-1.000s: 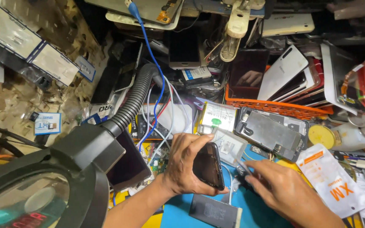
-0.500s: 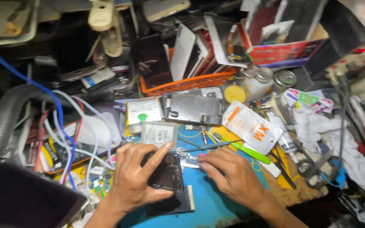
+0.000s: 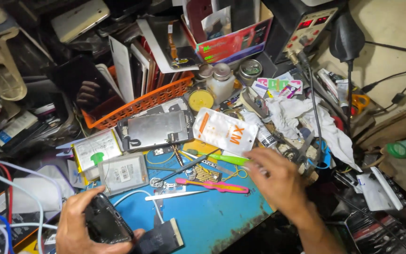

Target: Disassembling a smartphone to repair or replace internal components using specialized tools on a repair bench.

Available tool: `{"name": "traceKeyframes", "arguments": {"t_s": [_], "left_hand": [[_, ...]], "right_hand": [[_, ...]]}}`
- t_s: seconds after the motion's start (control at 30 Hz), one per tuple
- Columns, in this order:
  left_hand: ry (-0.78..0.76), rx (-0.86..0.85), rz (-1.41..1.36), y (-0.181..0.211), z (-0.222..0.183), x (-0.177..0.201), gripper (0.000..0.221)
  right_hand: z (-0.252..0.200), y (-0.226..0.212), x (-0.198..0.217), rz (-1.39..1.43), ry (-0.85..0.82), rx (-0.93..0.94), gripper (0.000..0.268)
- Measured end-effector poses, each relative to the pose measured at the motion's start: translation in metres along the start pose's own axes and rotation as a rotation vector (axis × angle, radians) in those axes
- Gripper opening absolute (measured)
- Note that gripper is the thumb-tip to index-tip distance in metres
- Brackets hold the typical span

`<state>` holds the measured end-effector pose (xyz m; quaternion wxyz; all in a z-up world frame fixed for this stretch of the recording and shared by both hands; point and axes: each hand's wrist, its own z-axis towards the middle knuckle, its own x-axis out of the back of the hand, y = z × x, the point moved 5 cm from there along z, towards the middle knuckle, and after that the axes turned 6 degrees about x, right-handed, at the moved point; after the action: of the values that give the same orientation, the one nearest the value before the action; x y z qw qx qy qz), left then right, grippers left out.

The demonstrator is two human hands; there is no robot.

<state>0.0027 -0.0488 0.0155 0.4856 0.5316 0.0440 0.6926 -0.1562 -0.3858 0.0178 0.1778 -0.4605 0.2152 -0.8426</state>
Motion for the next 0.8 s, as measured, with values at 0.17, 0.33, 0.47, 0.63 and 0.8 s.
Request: {"name": "traceKeyframes", "arguments": {"t_s": [0.17, 0.33, 0.47, 0.63, 0.8], "left_hand": [[0.092, 0.119, -0.083, 0.023, 0.008, 0.007, 0.111], [0.035, 0.034, -0.116, 0.010, 0.010, 0.003, 0.116], [-0.007, 0.038, -0.130, 0.016, 0.016, 0.007, 0.116], [0.009, 0.022, -0.089, 0.004, 0.015, 0.003, 0.115], [0.047, -0.019, -0.155, -0.003, 0.012, -0.002, 0.112]], "right_hand": [[-0.014, 0.105, 0.060, -0.401, 0.008, -0.402, 0.032], [-0.006, 0.115, 0.062, -0.483, -0.047, -0.506, 0.026], [-0.001, 0.118, 0.064, -0.514, 0.065, -0.403, 0.021], [0.014, 0.072, 0.029, -0.371, -0.012, -0.105, 0.040], [0.028, 0.047, 0.001, -0.360, -0.019, -0.071, 0.045]]}}
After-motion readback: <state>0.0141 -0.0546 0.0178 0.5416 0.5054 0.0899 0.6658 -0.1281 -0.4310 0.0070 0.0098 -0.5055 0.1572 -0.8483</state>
